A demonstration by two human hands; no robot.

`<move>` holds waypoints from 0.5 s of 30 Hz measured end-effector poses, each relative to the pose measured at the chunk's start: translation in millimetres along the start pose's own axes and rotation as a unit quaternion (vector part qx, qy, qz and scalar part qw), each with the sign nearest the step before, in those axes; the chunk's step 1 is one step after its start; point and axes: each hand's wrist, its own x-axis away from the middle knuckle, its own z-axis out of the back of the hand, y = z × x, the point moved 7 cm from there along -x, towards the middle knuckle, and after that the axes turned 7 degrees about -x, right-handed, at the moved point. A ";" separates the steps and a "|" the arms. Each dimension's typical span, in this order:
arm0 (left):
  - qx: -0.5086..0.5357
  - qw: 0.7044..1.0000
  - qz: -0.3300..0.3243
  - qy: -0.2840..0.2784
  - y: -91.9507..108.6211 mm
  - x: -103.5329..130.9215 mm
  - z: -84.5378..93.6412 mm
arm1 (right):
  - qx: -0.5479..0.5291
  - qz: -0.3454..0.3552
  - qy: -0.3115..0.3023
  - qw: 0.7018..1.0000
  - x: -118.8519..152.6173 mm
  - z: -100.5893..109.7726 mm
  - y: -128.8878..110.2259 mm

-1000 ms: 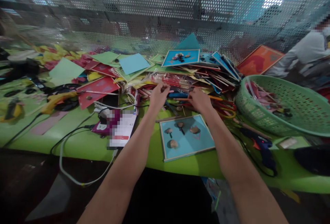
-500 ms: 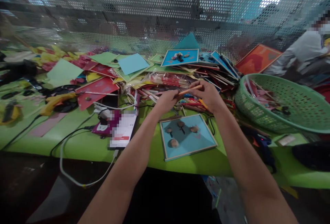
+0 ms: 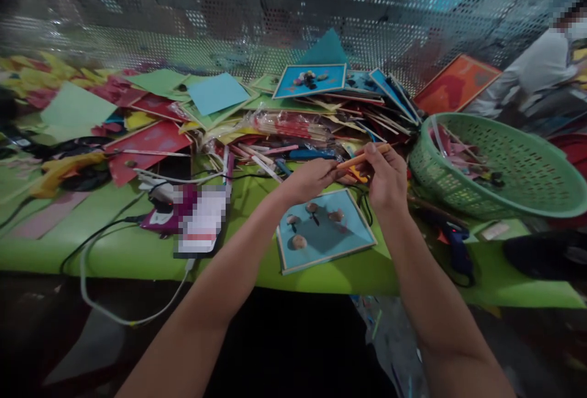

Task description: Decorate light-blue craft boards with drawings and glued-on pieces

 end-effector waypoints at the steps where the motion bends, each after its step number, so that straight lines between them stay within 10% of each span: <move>1: 0.010 1.000 -0.006 -0.002 0.9 -0.3 -0.1 | 0.000 0.006 0.010 1.000 -0.4 1.4 0.0; 15: 0.042 0.999 -0.024 -0.018 10.8 -1.8 3.5 | 0.061 0.026 0.034 0.997 -14.6 13.7 -3.6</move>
